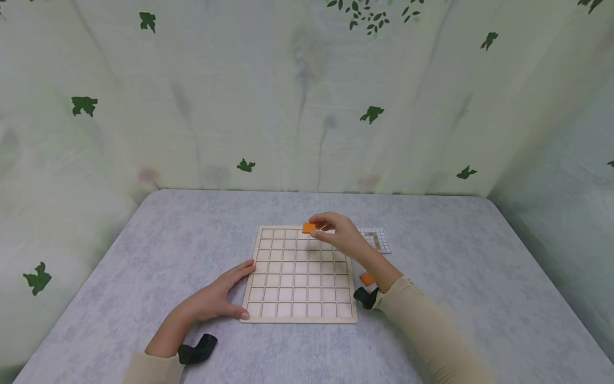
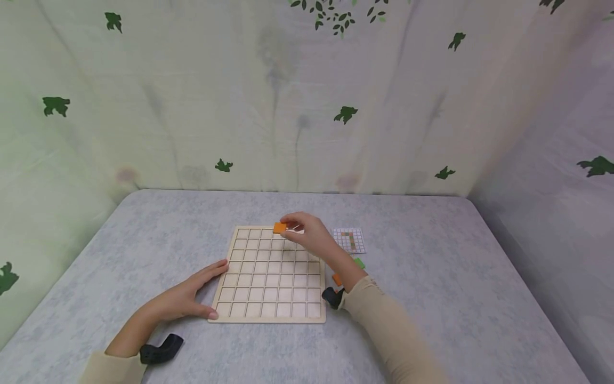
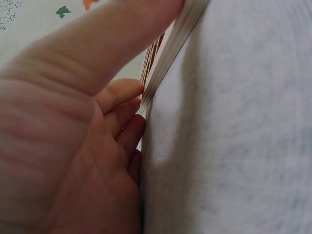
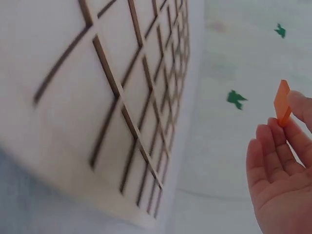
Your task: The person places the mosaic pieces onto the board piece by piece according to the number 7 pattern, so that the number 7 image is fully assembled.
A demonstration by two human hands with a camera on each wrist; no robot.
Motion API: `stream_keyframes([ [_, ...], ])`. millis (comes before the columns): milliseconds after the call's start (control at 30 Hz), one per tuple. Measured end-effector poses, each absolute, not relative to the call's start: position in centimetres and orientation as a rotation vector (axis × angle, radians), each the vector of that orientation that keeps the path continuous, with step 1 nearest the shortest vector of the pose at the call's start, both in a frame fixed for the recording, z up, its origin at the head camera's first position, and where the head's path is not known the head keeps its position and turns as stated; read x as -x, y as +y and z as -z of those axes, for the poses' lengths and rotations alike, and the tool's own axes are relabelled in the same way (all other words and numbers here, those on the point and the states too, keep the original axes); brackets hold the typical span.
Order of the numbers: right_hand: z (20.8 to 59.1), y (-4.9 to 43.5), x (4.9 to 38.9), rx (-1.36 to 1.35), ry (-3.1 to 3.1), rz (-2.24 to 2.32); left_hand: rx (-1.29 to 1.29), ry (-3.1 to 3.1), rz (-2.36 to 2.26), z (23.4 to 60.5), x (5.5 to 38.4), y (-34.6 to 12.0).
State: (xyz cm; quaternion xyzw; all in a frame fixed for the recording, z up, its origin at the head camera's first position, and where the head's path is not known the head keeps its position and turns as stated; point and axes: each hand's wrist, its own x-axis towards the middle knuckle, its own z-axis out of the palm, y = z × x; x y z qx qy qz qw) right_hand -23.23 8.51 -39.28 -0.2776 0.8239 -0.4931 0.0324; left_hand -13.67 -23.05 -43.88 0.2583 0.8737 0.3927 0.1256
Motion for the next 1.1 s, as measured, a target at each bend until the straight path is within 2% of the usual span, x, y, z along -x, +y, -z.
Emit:
stream_keyframes([
  [467, 42.8, 4.5, 25.1, 0.607, 2.435, 1.458, -0.725, 2.541, -1.113, 44.0, 13.9, -23.0],
  [767, 43.2, 3.7, 25.4, 0.716, 2.586, 1.154, -0.737, 2.547, -1.134, 44.2, 13.8, -23.2],
  [1100, 42.8, 3.7, 25.2, 0.806, 2.552, 1.020, -0.731, 2.535, -1.149, 44.1, 13.8, -23.1],
])
